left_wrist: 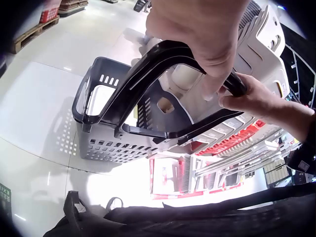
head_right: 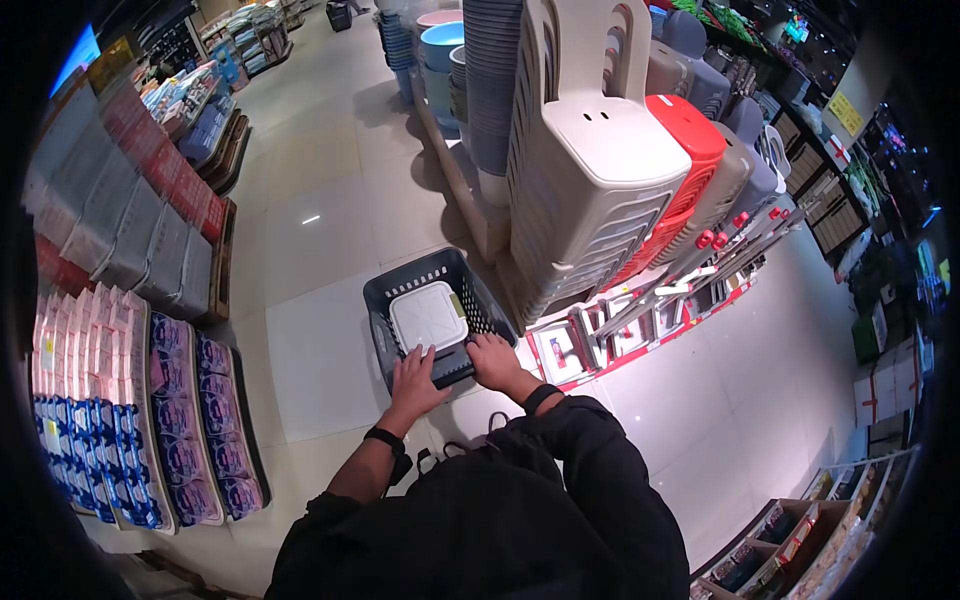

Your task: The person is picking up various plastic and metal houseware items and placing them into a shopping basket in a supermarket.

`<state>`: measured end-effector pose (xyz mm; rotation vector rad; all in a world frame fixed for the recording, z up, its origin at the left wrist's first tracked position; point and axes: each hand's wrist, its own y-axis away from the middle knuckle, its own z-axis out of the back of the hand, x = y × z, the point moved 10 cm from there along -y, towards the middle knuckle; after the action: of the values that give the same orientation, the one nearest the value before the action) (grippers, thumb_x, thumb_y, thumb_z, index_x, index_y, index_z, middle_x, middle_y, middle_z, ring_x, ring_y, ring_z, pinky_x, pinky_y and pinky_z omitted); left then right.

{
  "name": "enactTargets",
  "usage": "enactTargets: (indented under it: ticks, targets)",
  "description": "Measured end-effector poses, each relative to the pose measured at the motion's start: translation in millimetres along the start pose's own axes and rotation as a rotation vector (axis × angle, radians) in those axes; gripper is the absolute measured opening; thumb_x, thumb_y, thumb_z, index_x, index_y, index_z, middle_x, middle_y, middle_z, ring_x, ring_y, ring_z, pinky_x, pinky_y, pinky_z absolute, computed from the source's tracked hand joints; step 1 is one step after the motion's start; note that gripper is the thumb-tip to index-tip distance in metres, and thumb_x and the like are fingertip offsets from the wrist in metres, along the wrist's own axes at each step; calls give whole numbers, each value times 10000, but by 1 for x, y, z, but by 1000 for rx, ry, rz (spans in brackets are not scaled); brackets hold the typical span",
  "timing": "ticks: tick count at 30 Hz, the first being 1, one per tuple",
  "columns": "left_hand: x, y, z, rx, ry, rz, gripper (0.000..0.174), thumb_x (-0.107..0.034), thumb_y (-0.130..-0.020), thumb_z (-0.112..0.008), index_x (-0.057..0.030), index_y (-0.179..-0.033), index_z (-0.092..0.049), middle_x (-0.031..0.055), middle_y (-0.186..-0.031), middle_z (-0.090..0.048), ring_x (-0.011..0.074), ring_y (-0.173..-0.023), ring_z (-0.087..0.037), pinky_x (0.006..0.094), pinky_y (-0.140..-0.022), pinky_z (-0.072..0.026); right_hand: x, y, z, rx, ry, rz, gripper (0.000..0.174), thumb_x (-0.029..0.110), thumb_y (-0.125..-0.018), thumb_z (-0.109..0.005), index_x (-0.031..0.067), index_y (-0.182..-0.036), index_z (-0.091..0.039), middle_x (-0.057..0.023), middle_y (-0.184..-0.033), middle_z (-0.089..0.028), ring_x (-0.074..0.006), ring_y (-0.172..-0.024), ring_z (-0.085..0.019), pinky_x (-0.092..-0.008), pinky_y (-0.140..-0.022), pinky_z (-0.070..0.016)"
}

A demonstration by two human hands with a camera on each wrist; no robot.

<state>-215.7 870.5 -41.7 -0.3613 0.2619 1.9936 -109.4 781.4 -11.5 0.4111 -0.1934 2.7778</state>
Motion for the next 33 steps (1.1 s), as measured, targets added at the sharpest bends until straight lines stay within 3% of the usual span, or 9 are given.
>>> enactTargets:
  ticks: [7, 11, 15, 18, 21, 26, 28, 31, 33]
  targets:
    - [38, -53, 8, 73, 76, 92, 916, -336, -668, -758, -111, -1461, -357, 201, -1471, -367, 327, -1354, -371, 532, -1120, -267, -18, -61, -5, 51, -37, -6, 346, 175, -687, -711, 60, -979, -565, -110, -965, -565, -335, -973, -566, -454, -783, -502]
    - [44, -78, 32, -71, 26, 181, 918, -333, -665, -787, -113, -1453, -370, 187, -1468, -377, 327, -1366, -356, 506, -1133, -249, -32, -88, -4, -54, 4, -9, 495, 191, -657, -759, 61, -1088, -555, -178, -1320, -509, -361, -1230, -482, -467, -941, -470]
    - [62, -99, 56, -134, -28, 227, 961, -377, -659, -804, -113, -1462, -347, 204, -1466, -366, 355, -1366, -347, 508, -1116, -276, -25, -124, 20, -239, 158, 56, 531, 196, -644, -765, 64, -1111, -549, -167, -1294, -519, -354, -1188, -510, -472, -930, -470]
    - [88, -126, 24, 62, 284, 243, 1010, -420, -651, -812, -114, -1477, -318, 219, -1478, -334, 376, -1377, -325, 523, -1116, -267, -57, -151, -31, 268, -16, -123, 526, 191, -647, -757, 73, -1118, -555, -151, -1251, -537, -336, -1112, -550, -478, -866, -488]
    - [92, -140, 42, 26, 99, 232, 1070, -475, -632, -820, -121, -1492, -289, 226, -1503, -291, 378, -1396, -294, 528, -1127, -244, -46, -168, 3, -81, -6, 36, 627, 244, -653, -769, 61, -1198, -520, -205, -1357, -460, -380, -1252, -460, -519, -965, -443]
    - [97, -166, 73, -3, -22, 223, 1165, -532, -623, -830, -57, -1502, -232, 246, -1538, -209, 391, -1414, -262, 482, -1144, -252, -37, -196, 37, -65, -35, 18, 691, 242, -672, -757, 67, -1283, -487, -230, -1408, -406, -401, -1321, -388, -569, -1039, -360]
    - [92, -173, 81, -111, 65, 59, 1159, -541, -627, -825, -28, -1490, -247, 243, -1506, -290, 385, -1381, -331, 481, -1119, -299, -45, -204, 25, -71, -21, 30, 688, 232, -689, -742, 73, -1304, -477, -230, -1427, -388, -403, -1336, -371, -579, -1050, -339]
    - [105, -199, 71, -4, 298, 67, 1102, -521, -644, -813, -67, -1491, -274, 213, -1452, -398, 352, -1326, -419, 460, -1083, -352, -70, -227, -16, 1, 18, -2, 660, 204, -730, -697, 83, -1333, -458, -229, -1479, -326, -405, -1380, -311, -599, -1049, -330]
    - [115, -215, 62, 11, 280, 4, 1067, -482, -651, -818, -58, -1477, -292, 212, -1420, -433, 358, -1289, -458, 450, -1057, -386, -89, -241, -47, 433, -158, -189, 659, 183, -753, -661, 99, -1367, -436, -224, -1512, -278, -398, -1413, -256, -624, -1059, -296]
